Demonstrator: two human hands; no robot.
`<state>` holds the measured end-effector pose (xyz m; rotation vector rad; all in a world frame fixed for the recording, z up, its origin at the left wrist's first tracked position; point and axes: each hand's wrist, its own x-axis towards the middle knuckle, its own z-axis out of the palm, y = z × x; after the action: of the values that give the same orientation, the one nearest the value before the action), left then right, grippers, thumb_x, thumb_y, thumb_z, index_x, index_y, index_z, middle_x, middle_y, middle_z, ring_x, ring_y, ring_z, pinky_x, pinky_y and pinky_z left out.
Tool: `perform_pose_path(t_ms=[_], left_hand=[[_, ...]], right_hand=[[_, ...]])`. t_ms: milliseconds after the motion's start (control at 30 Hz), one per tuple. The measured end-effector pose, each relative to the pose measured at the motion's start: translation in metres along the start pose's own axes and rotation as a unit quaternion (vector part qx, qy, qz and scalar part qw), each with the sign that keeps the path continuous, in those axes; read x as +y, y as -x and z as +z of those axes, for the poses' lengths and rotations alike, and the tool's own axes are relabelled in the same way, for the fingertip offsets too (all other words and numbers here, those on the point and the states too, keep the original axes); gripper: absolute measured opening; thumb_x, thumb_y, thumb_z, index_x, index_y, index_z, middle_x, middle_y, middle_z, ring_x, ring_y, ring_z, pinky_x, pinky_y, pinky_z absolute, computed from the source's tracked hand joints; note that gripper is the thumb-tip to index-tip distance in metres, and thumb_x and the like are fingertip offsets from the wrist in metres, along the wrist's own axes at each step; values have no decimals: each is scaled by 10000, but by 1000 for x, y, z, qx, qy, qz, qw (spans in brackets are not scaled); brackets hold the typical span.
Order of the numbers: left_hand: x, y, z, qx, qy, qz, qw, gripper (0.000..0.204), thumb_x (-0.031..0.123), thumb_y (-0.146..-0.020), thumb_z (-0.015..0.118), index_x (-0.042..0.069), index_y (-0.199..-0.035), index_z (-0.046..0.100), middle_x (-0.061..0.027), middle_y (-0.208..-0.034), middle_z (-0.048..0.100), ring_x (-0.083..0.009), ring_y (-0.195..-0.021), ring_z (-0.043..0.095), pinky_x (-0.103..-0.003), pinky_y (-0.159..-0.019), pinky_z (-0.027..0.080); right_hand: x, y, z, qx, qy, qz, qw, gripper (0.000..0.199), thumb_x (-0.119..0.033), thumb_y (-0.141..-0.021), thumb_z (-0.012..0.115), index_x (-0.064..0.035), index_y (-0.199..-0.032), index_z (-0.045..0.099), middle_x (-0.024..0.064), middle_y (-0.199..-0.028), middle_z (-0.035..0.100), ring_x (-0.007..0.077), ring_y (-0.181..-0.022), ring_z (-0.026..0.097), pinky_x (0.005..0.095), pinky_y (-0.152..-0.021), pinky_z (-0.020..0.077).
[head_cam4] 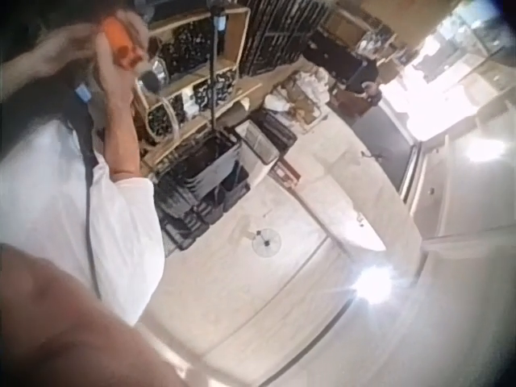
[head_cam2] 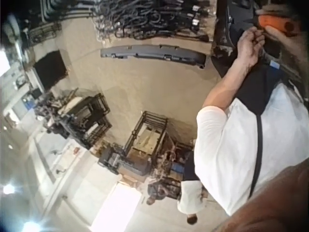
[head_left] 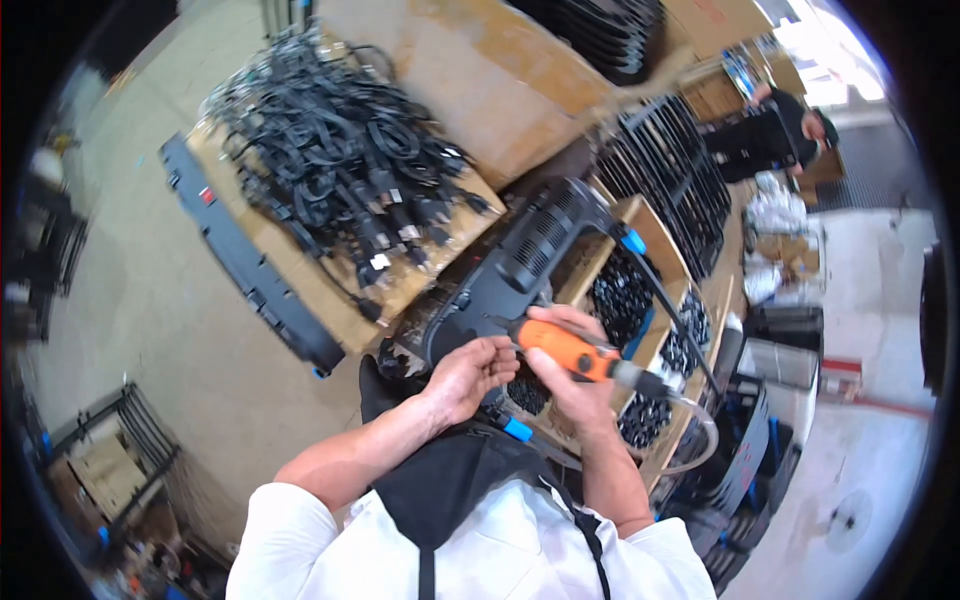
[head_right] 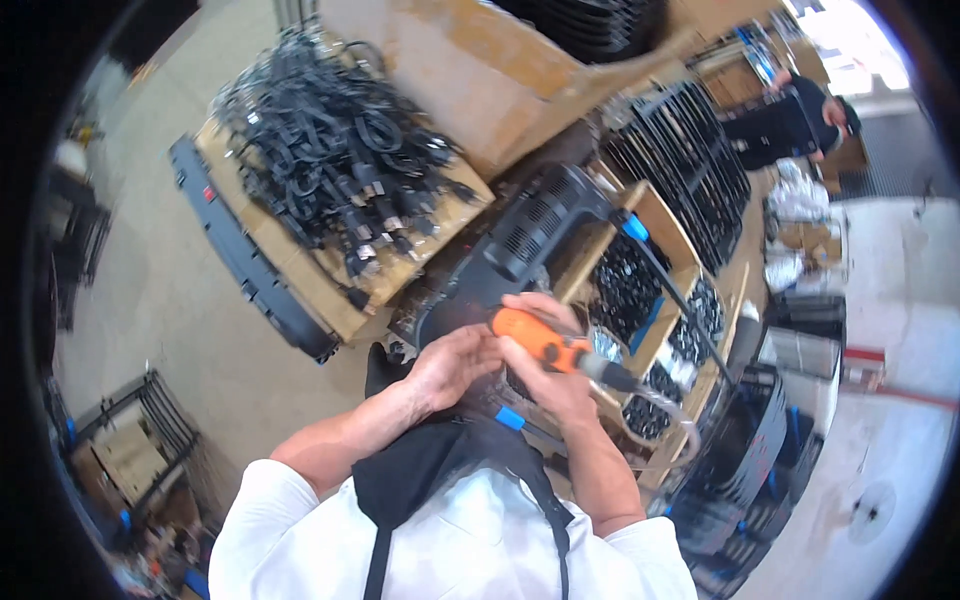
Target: Assembling internal components and power cords into a plastic heater housing.
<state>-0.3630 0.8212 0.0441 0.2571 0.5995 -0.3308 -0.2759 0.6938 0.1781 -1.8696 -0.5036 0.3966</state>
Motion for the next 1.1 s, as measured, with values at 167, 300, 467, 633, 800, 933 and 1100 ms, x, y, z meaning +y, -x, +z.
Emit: perform_pose_path(t_ms=[167,300,467,633,800,933,1100], left_hand=[[-12,-49,41,-55,-74,-14,996,538,427,-1163,347,-19,-1384,551,-119,-1232,642,-236,-1224,595,-402,-1107,464],[-41,-106,88,-98,-202,-47,973,636,498,-1158,294,-11,-1469,515,-141,-1373,624,-234,-1318,561,-414,-1155,405],[-75,-160,90,-128,-551,195,801,589,450,-1141,403,-14,-1469,556,-174,-1480,588,-286,-1422,505,-382,-1212,347],[-85,-123,97,-197,-638,58,742,378,284,-1110,509,-9,-1298,656,-124,-1173,742,-230,-1107,692,-363,-1005,524],[-100,-63,85,-277,-848,16,452,368,350,-1050,572,50,-1216,706,-208,-1202,721,-373,-1151,688,-459,-972,544],[-121,-32,68,-180,-935,-46,303,590,554,-1064,458,43,-1104,751,-237,-1058,759,-409,-1055,725,-520,-934,558],[-152,-35,90,-121,-958,-111,235,718,612,-1070,400,1,-1097,777,-249,-1092,760,-409,-1089,724,-516,-990,547]], right_hand=[[1,77,-83,289,-89,33,953,581,-31,-862,775,18,-1388,534,210,-1295,697,273,-1179,680,422,-1075,518],[8,165,-115,445,-155,56,880,629,-23,-883,739,43,-1452,481,255,-1317,672,312,-1228,655,448,-1123,477],[16,278,-101,577,-195,88,789,616,-10,-925,696,21,-1486,443,247,-1354,653,321,-1258,641,452,-1143,469],[95,395,-67,676,-333,203,625,350,-88,-998,688,-63,-1322,559,193,-1363,651,276,-1235,653,447,-1070,548],[234,421,-41,705,-503,249,433,280,-193,-999,720,-82,-1232,611,120,-1238,695,264,-1185,666,470,-1115,513],[330,376,-35,647,-544,256,468,310,-347,-994,738,-147,-1203,626,43,-1161,678,224,-1148,641,452,-1066,517],[413,330,-57,589,-606,290,449,336,-434,-1048,639,-145,-1218,664,48,-1063,726,238,-1053,711,392,-876,622]])
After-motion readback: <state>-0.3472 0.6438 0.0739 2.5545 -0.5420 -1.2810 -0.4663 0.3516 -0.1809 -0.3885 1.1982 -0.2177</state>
